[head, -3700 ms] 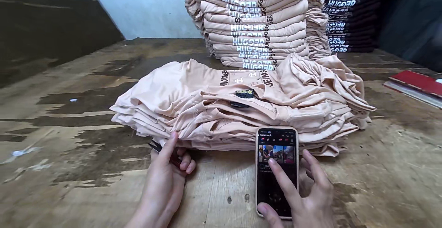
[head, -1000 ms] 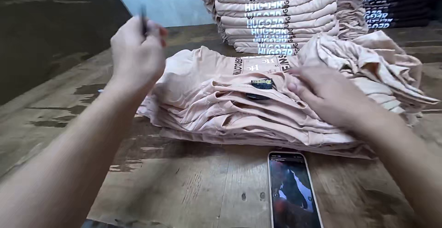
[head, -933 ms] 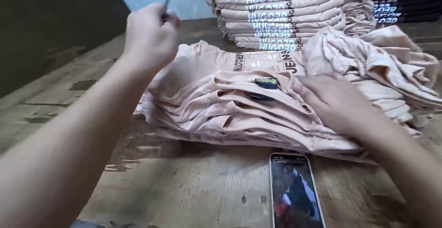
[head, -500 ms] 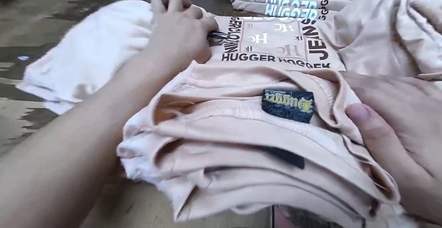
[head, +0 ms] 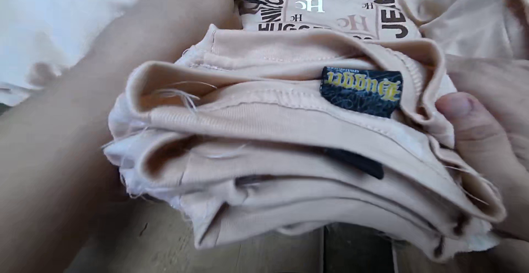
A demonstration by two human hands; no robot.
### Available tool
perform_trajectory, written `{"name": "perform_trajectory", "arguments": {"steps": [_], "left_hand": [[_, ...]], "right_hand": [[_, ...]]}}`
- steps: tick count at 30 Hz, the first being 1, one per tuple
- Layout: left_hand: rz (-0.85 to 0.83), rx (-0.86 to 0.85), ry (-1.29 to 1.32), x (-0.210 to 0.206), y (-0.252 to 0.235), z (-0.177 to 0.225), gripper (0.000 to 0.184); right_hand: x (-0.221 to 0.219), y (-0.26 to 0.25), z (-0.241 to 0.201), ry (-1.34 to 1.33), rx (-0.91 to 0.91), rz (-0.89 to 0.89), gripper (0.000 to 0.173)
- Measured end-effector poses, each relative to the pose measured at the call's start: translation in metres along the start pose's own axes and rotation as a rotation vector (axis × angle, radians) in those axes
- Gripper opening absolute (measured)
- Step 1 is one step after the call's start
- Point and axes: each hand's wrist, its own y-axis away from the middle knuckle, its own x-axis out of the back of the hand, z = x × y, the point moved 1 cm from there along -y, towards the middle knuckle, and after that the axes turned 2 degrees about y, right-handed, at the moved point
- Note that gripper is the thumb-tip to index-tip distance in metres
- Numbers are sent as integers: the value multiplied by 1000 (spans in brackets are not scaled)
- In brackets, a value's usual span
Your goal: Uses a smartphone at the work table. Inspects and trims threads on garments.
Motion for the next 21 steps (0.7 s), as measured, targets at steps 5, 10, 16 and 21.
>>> {"name": "perform_trajectory", "arguments": {"steps": [5,10,16,21], "left_hand": [[3,2,-9,0,1,2,26],[-12,33,-76,-1,-2,3,38],[5,26,-132,-5,-1,2,37],[5,35,-138,-5,-1,3,36]], "right_hand": [[4,-2,-3,31,14,-16,56],[4,-3,-3,7,44,6,57],[4,-3,-4,10,34,9,58],[4,-3,-3,0,32,8,57]]}}
